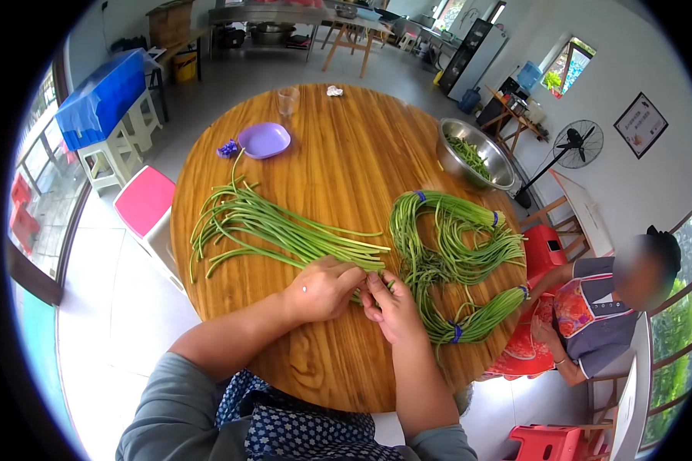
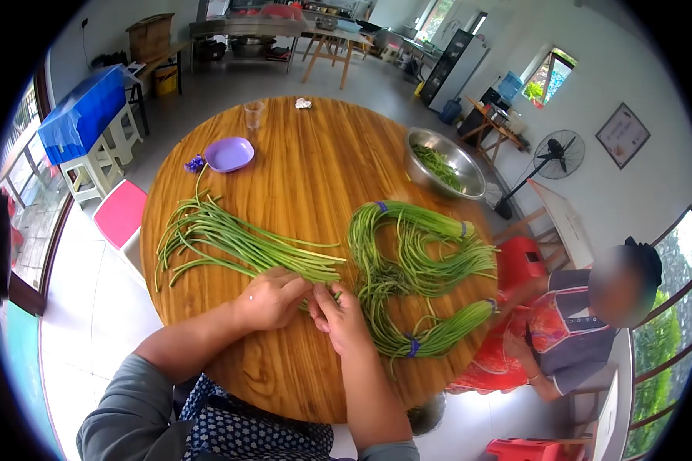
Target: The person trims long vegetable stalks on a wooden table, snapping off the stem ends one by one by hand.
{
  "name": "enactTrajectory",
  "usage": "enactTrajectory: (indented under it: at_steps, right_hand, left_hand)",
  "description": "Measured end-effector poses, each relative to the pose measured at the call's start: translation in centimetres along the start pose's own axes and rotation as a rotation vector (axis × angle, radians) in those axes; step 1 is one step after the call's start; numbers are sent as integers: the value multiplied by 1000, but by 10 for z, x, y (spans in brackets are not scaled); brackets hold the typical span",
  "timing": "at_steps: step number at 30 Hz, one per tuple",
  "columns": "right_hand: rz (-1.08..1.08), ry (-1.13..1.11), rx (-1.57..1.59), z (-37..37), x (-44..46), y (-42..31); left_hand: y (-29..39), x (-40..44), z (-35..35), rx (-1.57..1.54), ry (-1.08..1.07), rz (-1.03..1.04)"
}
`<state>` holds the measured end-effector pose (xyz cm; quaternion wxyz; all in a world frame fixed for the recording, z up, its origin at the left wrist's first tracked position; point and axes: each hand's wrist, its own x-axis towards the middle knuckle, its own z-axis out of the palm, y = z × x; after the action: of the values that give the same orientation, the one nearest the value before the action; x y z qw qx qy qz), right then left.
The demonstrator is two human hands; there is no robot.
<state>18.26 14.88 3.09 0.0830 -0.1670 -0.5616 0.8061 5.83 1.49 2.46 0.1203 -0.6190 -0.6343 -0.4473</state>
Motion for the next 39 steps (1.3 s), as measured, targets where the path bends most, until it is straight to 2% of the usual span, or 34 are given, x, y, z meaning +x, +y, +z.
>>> enactTrajectory:
  at_steps: [3,4,5,6,8,11,13,14,15,17,19,20,21,22,23,25,26,28,30,32,34,36,38,39]
  right_hand:
    - [-29,53,-113,0,-1,0]
    - [-27,51,-111,0,-1,1]
    - [-405,150,-623,1,-1,3]
    - [-789,242,-1126,4,1,5]
    - [-738,262,-1142,6,-5,-3]
    - [-772,256,-1162,8,-7,-5]
    - [-750,259,-1168,12,-7,-6]
    - [-774,254,-1131,15,-7,-6]
    - [-791,262,-1102,13,-5,-5]
    - [-532,288,-833,-10,1,8]
    - [-333,246,-517,-17,5,15]
    - [-252,223,-574,-23,6,14]
    - [-246,215,-580,-19,4,12]
    - [-256,176,-490,-14,2,12]
    - [-263,138,-396,-8,0,12]
    - [-239,115,-280,7,-1,5]
    - [-229,99,-162,11,-2,3]
    - [-239,132,-172,11,0,6]
    - [-247,164,-182,7,3,13]
    - [-293,233,-442,-3,5,22]
    - [-301,248,-516,-7,3,21]
    - [-309,262,-592,-8,3,20]
    - [-419,311,-879,-7,2,17]
    - [-445,276,-856,-4,3,17]
  left_hand:
    - [2,-3,0,47,-32,43]
    - [8,-7,5,-37,-35,-165]
    - [12,-9,9,-120,-37,-376]
    - [15,-5,9,-110,-39,-382]
    - [22,3,5,-340,-128,-734]
    - [9,-3,21,-490,-150,-846]
    - [16,3,11,-480,-111,-824]
    - [13,-2,20,-459,2,-661]
    - [18,-4,18,-305,71,-485]
    - [4,-7,21,-169,80,-219]
    - [-10,-9,16,-161,-39,-133]
    - [-13,-11,15,-153,-32,-145]
    - [-10,-12,15,-288,-11,-204]
    - [-8,-12,16,-423,12,-262]
    - [-5,-11,17,-423,17,-272]
    - [3,-8,20,-713,148,-437]
    - [3,-7,24,-715,143,-438]
    - [1,-5,32,-768,216,-530]
    - [-1,-8,31,-706,185,-499]
    - [-5,-6,23,-644,157,-470]
    - [-18,-7,20,-367,101,-393]
    - [-20,-9,19,-385,59,-343]
    - [-17,-12,16,-411,15,-293]
    - [-12,-12,11,-427,4,-325]
